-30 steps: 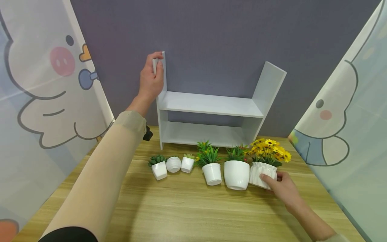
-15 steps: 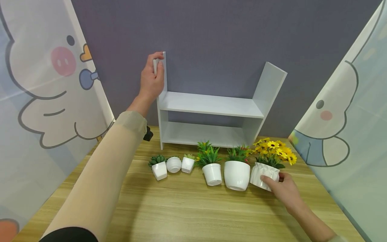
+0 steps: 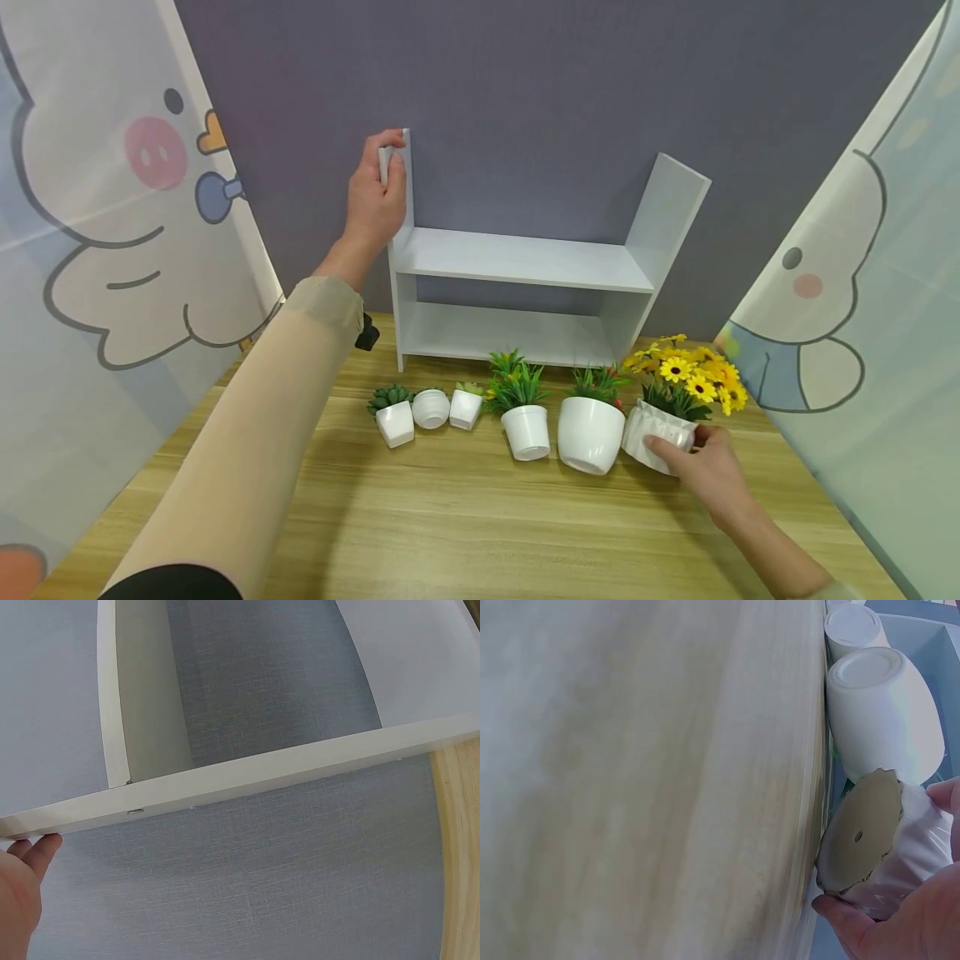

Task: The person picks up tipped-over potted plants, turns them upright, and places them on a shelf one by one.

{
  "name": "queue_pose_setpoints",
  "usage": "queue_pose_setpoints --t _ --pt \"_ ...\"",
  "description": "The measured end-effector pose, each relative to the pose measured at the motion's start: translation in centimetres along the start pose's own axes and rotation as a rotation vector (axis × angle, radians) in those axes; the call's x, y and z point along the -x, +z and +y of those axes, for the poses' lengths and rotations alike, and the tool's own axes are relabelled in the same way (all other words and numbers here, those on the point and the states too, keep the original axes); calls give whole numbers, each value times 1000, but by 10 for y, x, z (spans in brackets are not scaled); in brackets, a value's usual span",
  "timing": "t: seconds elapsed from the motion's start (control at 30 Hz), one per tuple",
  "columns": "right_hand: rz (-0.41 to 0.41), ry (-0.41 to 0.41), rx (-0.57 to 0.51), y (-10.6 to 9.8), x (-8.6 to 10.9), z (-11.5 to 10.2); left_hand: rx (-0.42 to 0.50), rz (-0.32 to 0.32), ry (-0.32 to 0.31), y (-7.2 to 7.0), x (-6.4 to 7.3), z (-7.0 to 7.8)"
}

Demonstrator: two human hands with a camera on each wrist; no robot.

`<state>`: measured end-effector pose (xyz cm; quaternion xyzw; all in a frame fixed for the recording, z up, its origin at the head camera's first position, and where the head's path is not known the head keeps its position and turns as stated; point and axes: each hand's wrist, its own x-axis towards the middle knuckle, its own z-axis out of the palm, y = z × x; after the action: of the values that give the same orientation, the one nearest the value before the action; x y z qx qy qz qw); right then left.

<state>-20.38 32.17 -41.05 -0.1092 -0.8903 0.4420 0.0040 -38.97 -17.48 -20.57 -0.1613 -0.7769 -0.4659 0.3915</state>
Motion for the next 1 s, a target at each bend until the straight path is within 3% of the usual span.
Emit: queue_pose_setpoints --t 0.23,0.57,1.0 --pt "-16 -73 -56 4 -2 1 7 11 7 0 0 -1" --pt "-3 -260 -56 10 -4 2 -2 -6 -17 -1 1 -1" --pt "-23 -349 7 14 -14 0 -4 -11 -16 -2 1 -1"
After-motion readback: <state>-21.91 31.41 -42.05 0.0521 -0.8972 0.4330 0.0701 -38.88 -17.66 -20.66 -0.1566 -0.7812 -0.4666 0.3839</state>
